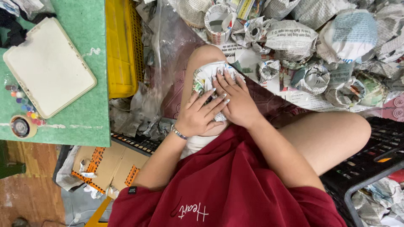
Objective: The person sits on the floor and wraps a pink bowl with newspaper. They fold the paper around the bowl and place it into a pile of other wrapped items.
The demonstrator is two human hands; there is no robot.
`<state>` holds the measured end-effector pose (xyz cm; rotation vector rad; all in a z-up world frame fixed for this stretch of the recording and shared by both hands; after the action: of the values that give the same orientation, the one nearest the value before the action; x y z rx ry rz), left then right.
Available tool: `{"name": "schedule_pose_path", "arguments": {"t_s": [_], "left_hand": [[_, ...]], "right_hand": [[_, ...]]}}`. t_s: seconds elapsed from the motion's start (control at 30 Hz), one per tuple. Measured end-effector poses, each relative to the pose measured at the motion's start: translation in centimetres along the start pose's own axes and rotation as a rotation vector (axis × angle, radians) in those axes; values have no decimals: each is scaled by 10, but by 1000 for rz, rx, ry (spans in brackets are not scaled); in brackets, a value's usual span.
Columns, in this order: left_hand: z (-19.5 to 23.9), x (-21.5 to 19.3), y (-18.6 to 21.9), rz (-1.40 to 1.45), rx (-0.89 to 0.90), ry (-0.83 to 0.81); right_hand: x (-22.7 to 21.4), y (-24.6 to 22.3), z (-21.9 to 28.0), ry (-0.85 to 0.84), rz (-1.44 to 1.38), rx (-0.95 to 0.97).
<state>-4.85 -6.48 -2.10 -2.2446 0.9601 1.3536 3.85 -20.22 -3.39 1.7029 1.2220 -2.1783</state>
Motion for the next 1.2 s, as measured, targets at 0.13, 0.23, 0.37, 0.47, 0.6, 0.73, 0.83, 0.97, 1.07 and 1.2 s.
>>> {"name": "schedule_pose_path", "arguments": {"t_s": [0.13, 0.23, 0.37, 0.47, 0.6, 0.73, 0.83, 0.97, 1.07, 1.2], "left_hand": [[10, 8, 3, 90, -110, -38], [14, 12, 1, 127, -176, -35], [17, 18, 0, 104, -279, -51], [20, 23, -4, 50, -353, -101], [21, 23, -2, 150, -418, -45], [22, 8, -16, 509, -397, 314], [25, 1, -56, 720, -460, 541], [-5, 33, -116, 1132, -494, 519], [-37, 47, -127, 994, -375, 432], [-52, 42, -120, 782, -368, 437]], "right_hand": [[-9, -1, 4, -105, 35, -132], [-14, -3, 1, -182, 24, -176], [-19, -1, -1, -271, 29, -217], [-19, -3, 0, -265, 14, -247], [-5, -12, 3, -183, 182, -195], [-5, -14, 2, -179, 188, -207], [-8, -4, -5, -308, 65, -141], [-28, 11, -10, -224, -243, -188], [-35, 40, -11, -219, -524, -145], [-13, 79, -1, -292, -865, -38]]}}
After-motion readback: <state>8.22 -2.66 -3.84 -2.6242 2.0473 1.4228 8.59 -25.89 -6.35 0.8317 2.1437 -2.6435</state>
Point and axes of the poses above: each hand's wrist, its own z-axis away from the middle knuckle, its own x-axis out of the palm, y = z × x, the point moved 5 cm from there along -z, towards the middle knuckle, and after that the axes turned 14 degrees about x, right-handed, at the moved point
